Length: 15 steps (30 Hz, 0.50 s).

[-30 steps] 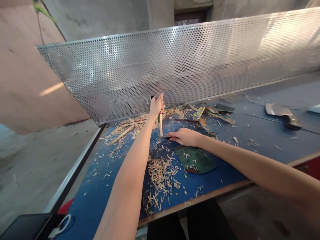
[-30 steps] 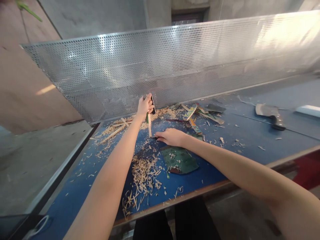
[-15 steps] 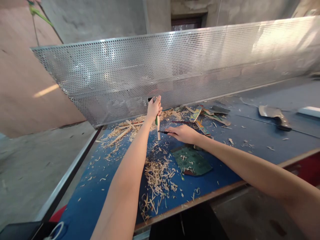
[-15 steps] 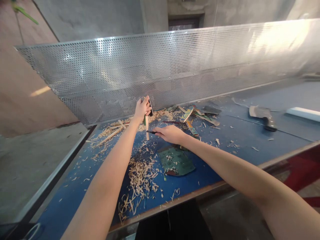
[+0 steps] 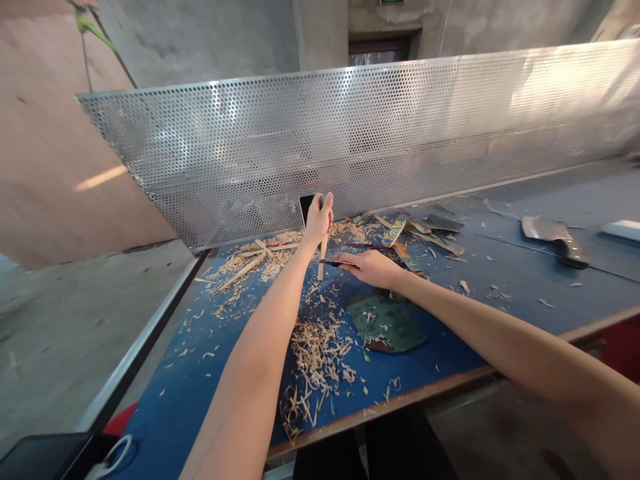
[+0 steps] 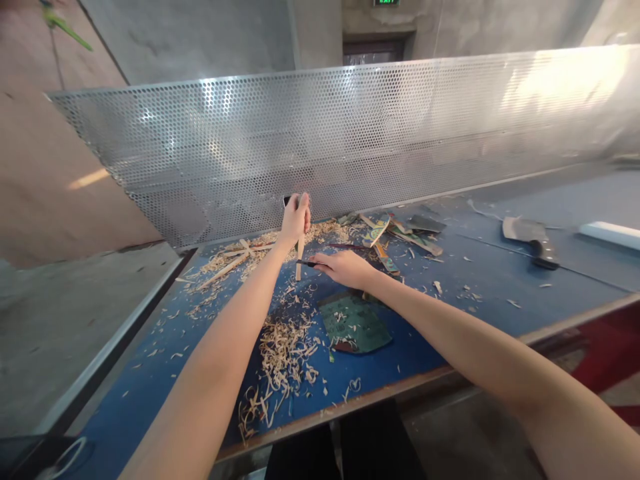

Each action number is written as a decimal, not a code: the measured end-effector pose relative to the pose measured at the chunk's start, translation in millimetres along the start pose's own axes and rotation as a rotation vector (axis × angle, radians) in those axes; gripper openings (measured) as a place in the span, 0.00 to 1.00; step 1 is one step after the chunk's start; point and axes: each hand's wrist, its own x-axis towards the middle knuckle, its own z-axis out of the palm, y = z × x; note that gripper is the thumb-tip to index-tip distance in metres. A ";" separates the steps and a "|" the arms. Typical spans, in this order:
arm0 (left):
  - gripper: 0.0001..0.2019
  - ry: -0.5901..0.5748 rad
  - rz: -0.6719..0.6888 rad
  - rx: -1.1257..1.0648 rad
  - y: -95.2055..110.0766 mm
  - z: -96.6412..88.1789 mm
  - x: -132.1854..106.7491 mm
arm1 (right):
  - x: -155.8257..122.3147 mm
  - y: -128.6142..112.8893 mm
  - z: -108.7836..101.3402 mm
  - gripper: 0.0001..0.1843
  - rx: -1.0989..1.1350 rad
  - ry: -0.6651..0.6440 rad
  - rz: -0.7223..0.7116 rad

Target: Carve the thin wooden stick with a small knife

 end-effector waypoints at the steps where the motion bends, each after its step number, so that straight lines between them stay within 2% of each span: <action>1: 0.23 0.003 0.015 0.008 0.1 -0.1 -1.2 | 0.1 -0.3 0.1 0.23 -0.003 -0.002 0.002; 9: 0.21 0.011 -0.012 0.023 -1.0 -0.5 0.1 | 2.4 -2.8 1.9 0.22 -0.019 0.023 0.015; 15: 0.23 0.040 0.023 0.027 -8.3 -4.7 4.6 | 4.6 -4.8 3.8 0.23 0.037 0.009 0.041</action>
